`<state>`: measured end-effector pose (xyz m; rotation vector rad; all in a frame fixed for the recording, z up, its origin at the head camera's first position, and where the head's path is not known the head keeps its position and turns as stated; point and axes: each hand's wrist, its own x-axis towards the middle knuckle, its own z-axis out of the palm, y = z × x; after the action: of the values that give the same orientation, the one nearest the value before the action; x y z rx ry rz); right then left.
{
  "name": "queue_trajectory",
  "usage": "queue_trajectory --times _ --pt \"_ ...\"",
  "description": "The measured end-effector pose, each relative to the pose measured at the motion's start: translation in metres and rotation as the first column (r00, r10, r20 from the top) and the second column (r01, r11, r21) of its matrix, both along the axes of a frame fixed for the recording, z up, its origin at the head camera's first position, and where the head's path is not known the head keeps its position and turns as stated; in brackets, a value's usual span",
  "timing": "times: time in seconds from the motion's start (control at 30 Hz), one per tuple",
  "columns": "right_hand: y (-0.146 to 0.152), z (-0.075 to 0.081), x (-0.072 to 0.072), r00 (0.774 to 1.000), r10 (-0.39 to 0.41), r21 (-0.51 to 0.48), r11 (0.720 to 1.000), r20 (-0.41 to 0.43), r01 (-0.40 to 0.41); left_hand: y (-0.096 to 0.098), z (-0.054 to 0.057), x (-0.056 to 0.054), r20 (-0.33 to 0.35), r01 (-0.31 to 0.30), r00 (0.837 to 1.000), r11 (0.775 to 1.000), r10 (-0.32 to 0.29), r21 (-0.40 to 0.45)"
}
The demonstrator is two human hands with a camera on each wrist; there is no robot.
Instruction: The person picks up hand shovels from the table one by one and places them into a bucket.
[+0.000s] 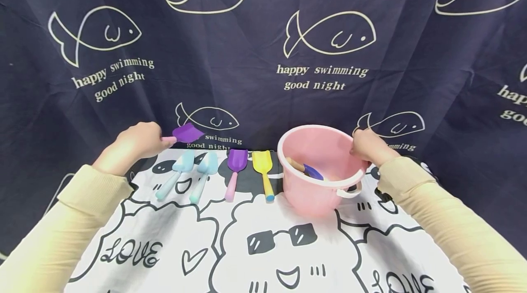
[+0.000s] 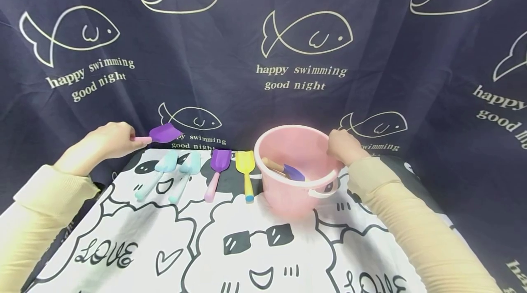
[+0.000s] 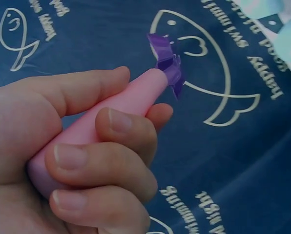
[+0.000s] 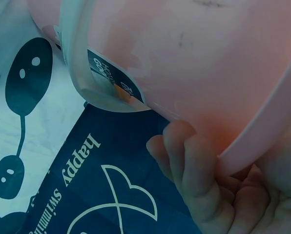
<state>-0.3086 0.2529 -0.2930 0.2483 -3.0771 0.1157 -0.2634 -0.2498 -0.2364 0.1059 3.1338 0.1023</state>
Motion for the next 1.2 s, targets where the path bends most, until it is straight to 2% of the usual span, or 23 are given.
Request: queue_trajectory --times 0.27,0.57,0.7,0.8,1.2 --pt "0.003 -0.003 -0.002 1.0 0.011 -0.009 1.0 -0.02 -0.012 0.032 0.019 0.001 -0.004 0.058 0.998 0.997 -0.058 -0.05" --pt "0.005 -0.003 -0.006 0.999 0.025 -0.017 1.0 -0.019 -0.025 0.071 0.035 0.004 -0.045 0.1 0.993 0.99 -0.105 -0.099" --pt "0.005 -0.002 -0.007 1.0 0.02 -0.018 1.0 -0.011 -0.02 0.088 0.041 0.007 -0.052 0.136 0.989 0.986 -0.141 -0.094" --pt "0.006 -0.001 -0.01 1.0 0.027 -0.015 1.0 -0.007 -0.027 0.102 0.043 0.006 -0.034 0.168 0.985 0.982 -0.171 -0.082" --pt "0.015 0.001 -0.024 0.998 0.063 -0.034 0.997 0.002 -0.063 0.157 0.048 0.006 -0.005 0.339 0.941 0.94 -0.339 -0.045"
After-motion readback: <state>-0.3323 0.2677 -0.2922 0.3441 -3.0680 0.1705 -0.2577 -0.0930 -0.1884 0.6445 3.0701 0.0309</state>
